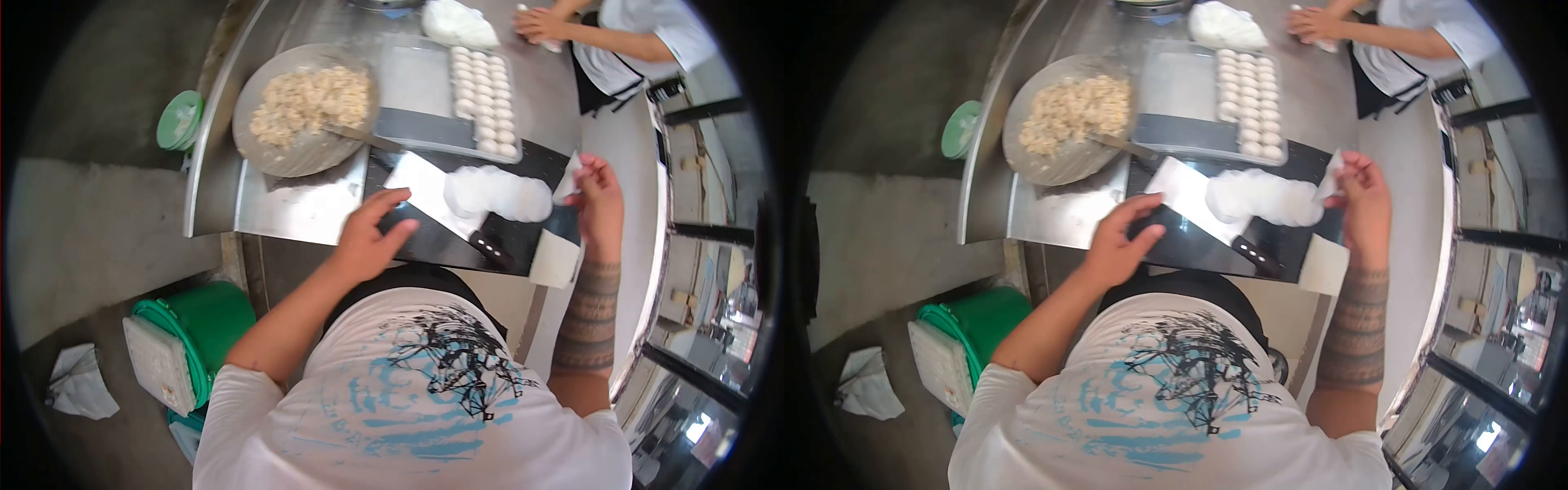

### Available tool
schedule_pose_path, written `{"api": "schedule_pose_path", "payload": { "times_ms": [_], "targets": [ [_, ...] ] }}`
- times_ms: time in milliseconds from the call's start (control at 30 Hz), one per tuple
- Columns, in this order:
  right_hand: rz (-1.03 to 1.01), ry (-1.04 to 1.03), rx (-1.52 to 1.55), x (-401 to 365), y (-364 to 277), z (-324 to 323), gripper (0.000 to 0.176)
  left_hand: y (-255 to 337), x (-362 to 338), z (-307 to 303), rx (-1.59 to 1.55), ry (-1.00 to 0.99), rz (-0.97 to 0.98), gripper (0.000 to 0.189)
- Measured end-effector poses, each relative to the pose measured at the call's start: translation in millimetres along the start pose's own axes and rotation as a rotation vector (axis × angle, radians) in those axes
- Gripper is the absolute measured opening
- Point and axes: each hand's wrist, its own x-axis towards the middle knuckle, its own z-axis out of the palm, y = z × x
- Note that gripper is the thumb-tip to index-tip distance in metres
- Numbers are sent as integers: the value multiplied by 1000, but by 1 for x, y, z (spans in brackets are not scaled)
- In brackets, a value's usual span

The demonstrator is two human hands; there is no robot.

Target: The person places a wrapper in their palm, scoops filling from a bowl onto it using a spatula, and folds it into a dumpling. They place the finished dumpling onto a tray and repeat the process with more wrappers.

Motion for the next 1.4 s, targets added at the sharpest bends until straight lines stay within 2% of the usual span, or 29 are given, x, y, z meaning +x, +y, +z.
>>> {"api": "schedule_pose_path", "payload": {
  "times_ms": [33, 133, 167, 233, 267, 333, 367, 400, 433, 500, 533, 600, 700, 800, 900, 933, 1033, 1167, 1300, 1400],
  "targets": [
    [24, -59, 110, -15, 1, 31, 29, 2, 1, 3, -156, -18, -47, 47],
    [122, -383, 232, -71, -28, 162, 29, 18, 6, 0, -915, -94, -250, 58],
    [143, -460, 274, -79, -33, 192, 28, 11, 4, -5, -1138, -122, -239, 59],
    [-88, -372, 70, -65, -37, 236, 25, 27, 0, -29, -1297, -11, -359, 48],
    [-202, -323, -31, -53, -36, 254, 24, 24, -7, -41, -944, -19, -357, 45],
    [-658, -342, -469, -34, -28, 284, 22, 21, -25, -69, -239, -29, -336, 40],
    [-886, -344, -689, -29, -24, 297, 21, 27, -37, -84, 3, -59, -210, 41],
    [-854, -388, -926, -28, -23, 308, 18, 21, -43, -100, 257, -151, 34, 45],
    [-834, -410, -1039, -24, -15, 316, 17, 18, -48, -116, 509, -240, 279, 50],
    [-784, -449, -1264, -13, 5, 323, 16, 24, -55, -140, 584, -238, 361, 54],
    [-747, -486, -1283, -16, -6, 325, 16, 31, -55, -154, 623, -235, 404, 56],
    [-667, -562, -1323, -27, -36, 323, 17, 40, -49, -190, 677, -63, 502, 54],
    [-553, -571, -1403, -41, -65, 335, 20, 54, -33, -239, 819, 214, 599, 56],
    [-520, -554, -1353, -25, -50, 347, 33, 41, -30, -256, 312, 401, 281, 43],
    [-392, -634, -1340, -10, -35, 357, 39, 10, -29, -252, -739, 436, -291, 33],
    [-396, -666, -1325, -10, -32, 356, 38, 8, -31, -250, -826, 375, -354, 34],
    [-420, -727, -1246, -10, -28, 337, 37, -19, -40, -238, -819, 352, -495, 37],
    [-432, -723, -1163, -13, -45, 332, 35, -50, -43, -229, -708, 309, -565, 40],
    [-422, -760, -1190, -18, -30, 333, 33, -72, -31, -220, -837, 308, -625, 39],
    [-364, -890, -1064, -30, -38, 323, 38, -78, -17, -209, -1037, 379, -679, 39]
  ]
}}
